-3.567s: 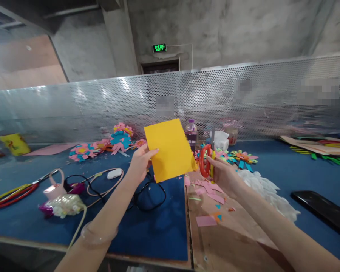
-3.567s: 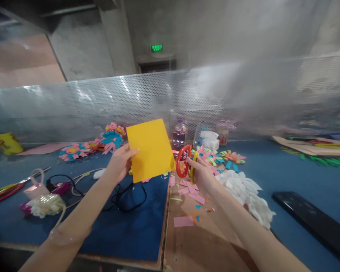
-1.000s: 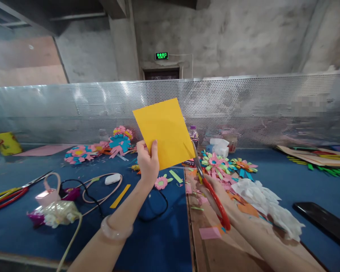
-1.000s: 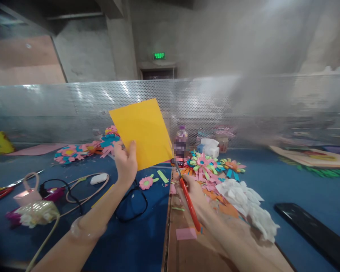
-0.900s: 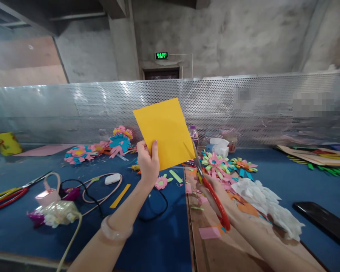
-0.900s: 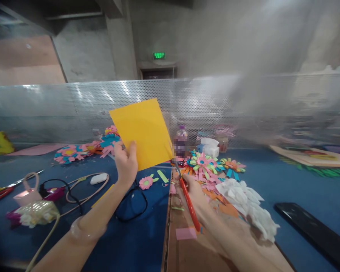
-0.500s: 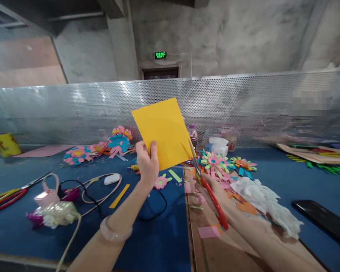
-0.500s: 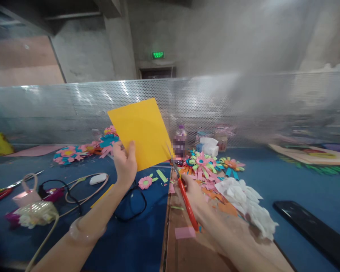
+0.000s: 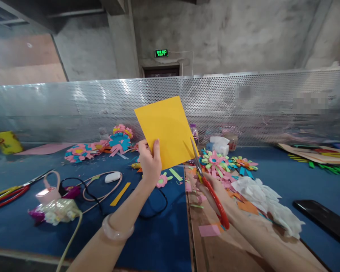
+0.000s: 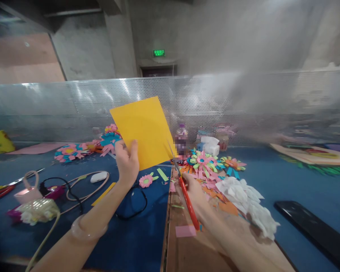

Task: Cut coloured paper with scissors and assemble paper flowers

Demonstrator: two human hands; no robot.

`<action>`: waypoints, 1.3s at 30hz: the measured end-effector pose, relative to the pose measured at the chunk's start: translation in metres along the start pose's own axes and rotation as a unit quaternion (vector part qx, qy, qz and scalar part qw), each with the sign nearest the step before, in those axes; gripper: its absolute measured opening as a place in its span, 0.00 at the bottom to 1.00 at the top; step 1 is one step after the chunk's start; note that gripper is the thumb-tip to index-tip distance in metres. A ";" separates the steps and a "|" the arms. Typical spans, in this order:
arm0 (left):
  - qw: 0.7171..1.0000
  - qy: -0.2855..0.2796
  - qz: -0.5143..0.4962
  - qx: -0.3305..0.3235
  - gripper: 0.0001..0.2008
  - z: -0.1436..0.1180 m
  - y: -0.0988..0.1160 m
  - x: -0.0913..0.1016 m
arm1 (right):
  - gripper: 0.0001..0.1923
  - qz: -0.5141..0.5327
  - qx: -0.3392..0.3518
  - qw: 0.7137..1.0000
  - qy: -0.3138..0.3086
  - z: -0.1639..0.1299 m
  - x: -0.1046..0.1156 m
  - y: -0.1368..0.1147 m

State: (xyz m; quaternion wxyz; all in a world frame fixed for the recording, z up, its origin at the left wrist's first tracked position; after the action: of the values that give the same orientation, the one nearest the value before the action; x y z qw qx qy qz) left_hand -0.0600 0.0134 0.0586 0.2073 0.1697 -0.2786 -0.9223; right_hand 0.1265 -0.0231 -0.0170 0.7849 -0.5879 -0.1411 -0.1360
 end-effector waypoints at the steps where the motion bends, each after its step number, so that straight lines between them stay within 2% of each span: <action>1: 1.000 0.000 0.001 0.001 0.11 0.000 0.000 0.000 | 0.12 -0.005 -0.003 1.000 -0.004 -0.001 0.000 -0.002; 7: 1.000 0.004 0.015 -0.003 0.11 -0.001 0.003 0.000 | 0.10 -0.023 -0.007 1.000 -0.016 -0.007 0.003 -0.012; 16: 1.000 0.005 0.018 -0.012 0.11 -0.001 0.001 0.000 | 0.10 -0.049 0.014 0.999 0.004 -0.005 0.003 -0.012; 25: 0.999 0.007 0.034 -0.023 0.11 -0.001 0.004 0.000 | 0.10 -0.060 0.011 0.998 0.020 -0.003 0.000 -0.003; 32: 1.000 -0.001 0.019 -0.022 0.11 -0.002 0.004 0.000 | 0.14 -0.044 0.000 0.999 0.023 0.003 -0.006 0.007; 39: 0.999 0.007 0.035 -0.037 0.11 -0.002 0.006 0.000 | 0.12 -0.045 -0.003 0.999 0.031 -0.004 -0.003 0.004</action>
State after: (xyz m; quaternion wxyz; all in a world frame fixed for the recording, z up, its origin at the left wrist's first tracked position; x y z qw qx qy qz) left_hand -0.0575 0.0080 0.0610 0.2476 0.1588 -0.2481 -0.9230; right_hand 0.1257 -0.0258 -0.0232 0.7801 -0.5791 -0.1424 -0.1894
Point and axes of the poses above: each hand's wrist, its own z-axis towards the middle knuckle, its own x-axis out of the back of the hand, y = z × x, the point moved 1 cm from there along z, towards the middle knuckle, and after that the axes turned 7 degrees about -z, right-handed, at the moved point
